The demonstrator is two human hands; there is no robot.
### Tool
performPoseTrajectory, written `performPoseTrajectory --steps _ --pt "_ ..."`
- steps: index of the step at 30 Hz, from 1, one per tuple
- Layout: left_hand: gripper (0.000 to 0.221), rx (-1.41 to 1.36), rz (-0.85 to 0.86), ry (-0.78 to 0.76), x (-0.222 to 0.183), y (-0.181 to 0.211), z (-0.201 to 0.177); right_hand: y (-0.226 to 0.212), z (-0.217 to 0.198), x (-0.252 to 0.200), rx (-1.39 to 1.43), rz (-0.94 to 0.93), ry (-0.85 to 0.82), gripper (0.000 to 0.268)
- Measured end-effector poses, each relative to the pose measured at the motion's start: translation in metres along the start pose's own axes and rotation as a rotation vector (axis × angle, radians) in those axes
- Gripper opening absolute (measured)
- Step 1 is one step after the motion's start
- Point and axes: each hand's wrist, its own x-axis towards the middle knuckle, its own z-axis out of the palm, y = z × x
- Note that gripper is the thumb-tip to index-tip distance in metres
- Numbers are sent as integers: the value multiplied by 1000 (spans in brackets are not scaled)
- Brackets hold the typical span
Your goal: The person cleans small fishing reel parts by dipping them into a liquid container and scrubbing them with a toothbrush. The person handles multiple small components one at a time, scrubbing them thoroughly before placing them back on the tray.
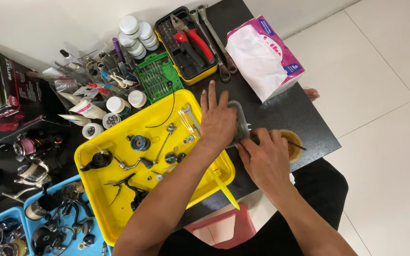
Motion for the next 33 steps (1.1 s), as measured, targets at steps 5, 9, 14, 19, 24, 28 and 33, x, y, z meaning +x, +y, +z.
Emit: performPoseTrajectory --steps 5,9,14,19,24,28,33 --pt "14 -77 -9 11 -4 0 -15 -1 -1 0 -15 2 9 19" --pt "15 -315 -85 -70 -10 -14 -44 2 3 -1 4 -6 41 19" --pt "17 -739 -140 -118 -21 -32 -66 0 -16 15 128 -38 124 18" --pt "18 -867 -103 -106 -27 -32 -79 6 -17 39 380 -36 208 19" --pt "14 -904 -87 -59 -31 -28 -99 1 -24 51 585 -2 164 16" --pt "11 -904 -60 -27 -30 -26 -98 1 -20 54 623 33 129 12" --pt "12 -930 -38 -12 -31 -30 -93 2 -16 55 704 51 99 8"
